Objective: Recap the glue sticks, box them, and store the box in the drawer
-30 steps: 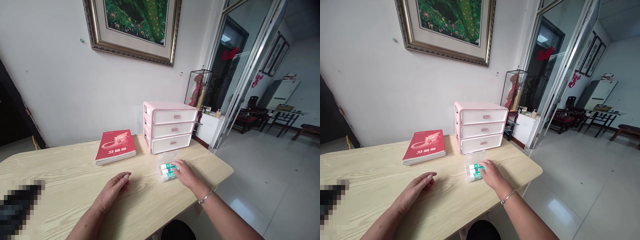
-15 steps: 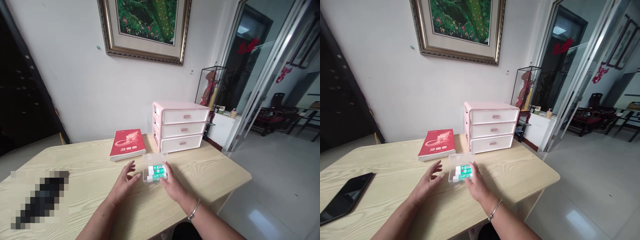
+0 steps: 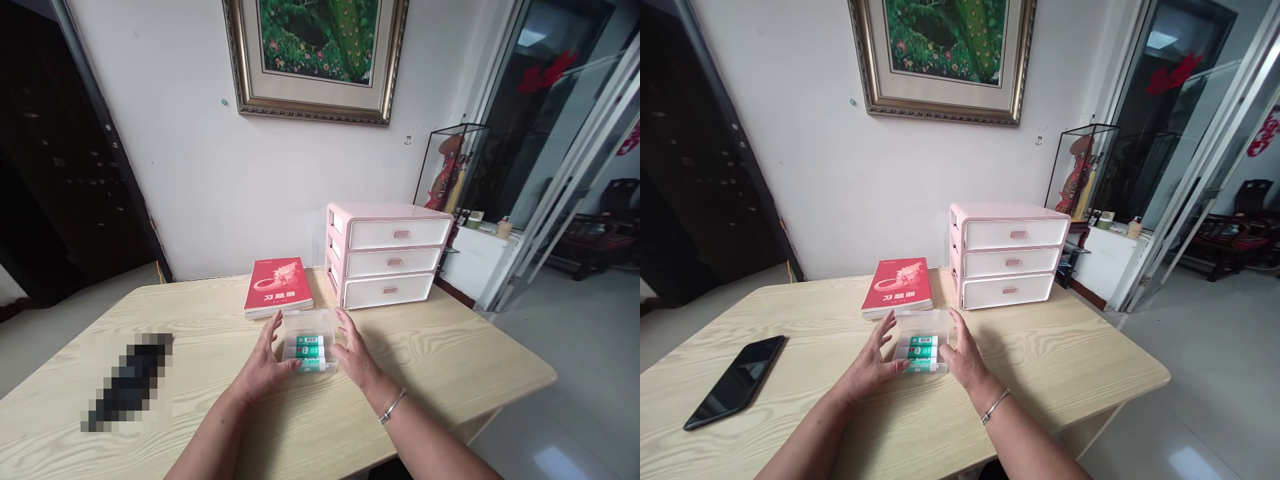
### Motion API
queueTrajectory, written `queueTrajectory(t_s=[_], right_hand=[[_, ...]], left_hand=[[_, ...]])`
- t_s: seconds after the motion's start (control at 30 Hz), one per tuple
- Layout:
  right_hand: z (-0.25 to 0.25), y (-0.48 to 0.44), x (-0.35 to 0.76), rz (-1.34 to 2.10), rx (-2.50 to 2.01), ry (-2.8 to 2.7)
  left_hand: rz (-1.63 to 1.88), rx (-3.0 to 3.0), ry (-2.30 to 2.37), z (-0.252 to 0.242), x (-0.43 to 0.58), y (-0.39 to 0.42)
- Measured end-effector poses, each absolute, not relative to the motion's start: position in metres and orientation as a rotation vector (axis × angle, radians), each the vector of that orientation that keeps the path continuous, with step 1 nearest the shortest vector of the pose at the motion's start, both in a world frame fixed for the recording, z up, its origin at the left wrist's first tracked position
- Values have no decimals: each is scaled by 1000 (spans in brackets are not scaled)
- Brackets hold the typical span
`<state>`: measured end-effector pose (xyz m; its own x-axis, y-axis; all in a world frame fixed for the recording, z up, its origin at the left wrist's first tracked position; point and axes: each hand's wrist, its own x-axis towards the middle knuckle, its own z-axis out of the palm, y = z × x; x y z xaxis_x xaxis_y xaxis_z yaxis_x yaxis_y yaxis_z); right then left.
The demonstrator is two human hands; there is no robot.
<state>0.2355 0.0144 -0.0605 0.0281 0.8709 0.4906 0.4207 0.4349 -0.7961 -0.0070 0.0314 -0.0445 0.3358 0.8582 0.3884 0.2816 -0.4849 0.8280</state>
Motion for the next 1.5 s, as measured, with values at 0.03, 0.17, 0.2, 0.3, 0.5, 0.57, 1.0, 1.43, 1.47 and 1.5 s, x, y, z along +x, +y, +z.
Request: queueTrajectory(t_s=[0.03, 0.17, 0.2, 0.3, 0.5, 0.57, 1.0, 1.43, 1.47, 1.5], right_hand=[[-60, 13, 235, 509, -1150, -1608], [-56, 0, 235, 408, -1109, -1729], [-53, -4, 236, 370, -1104, -1769], [-45, -14, 240, 275, -1095, -1903], [-44, -24, 244, 128, -1102, -2156], [-46, -25, 244, 110, -1104, -2185], [-42, -35, 243, 71, -1112, -2279], [-53, -27, 239, 84, -1110, -2149], [-54, -27, 239, 72, -1113, -2154], [-54, -27, 239, 61, -1113, -2162]], left_hand=[[1114, 1969, 992, -45, -8, 32], [1069, 2138, 1023, -42, -14, 31], [1053, 2186, 1029, -41, -16, 31], [988, 2278, 1051, -38, -20, 29], [830, 2225, 1170, -33, -19, 25], [810, 2193, 1182, -32, -19, 23], [692, 2162, 1171, -26, -21, 17], [726, 2181, 1173, -29, -20, 21], [723, 2181, 1181, -30, -19, 21], [723, 2179, 1186, -30, -19, 22]])
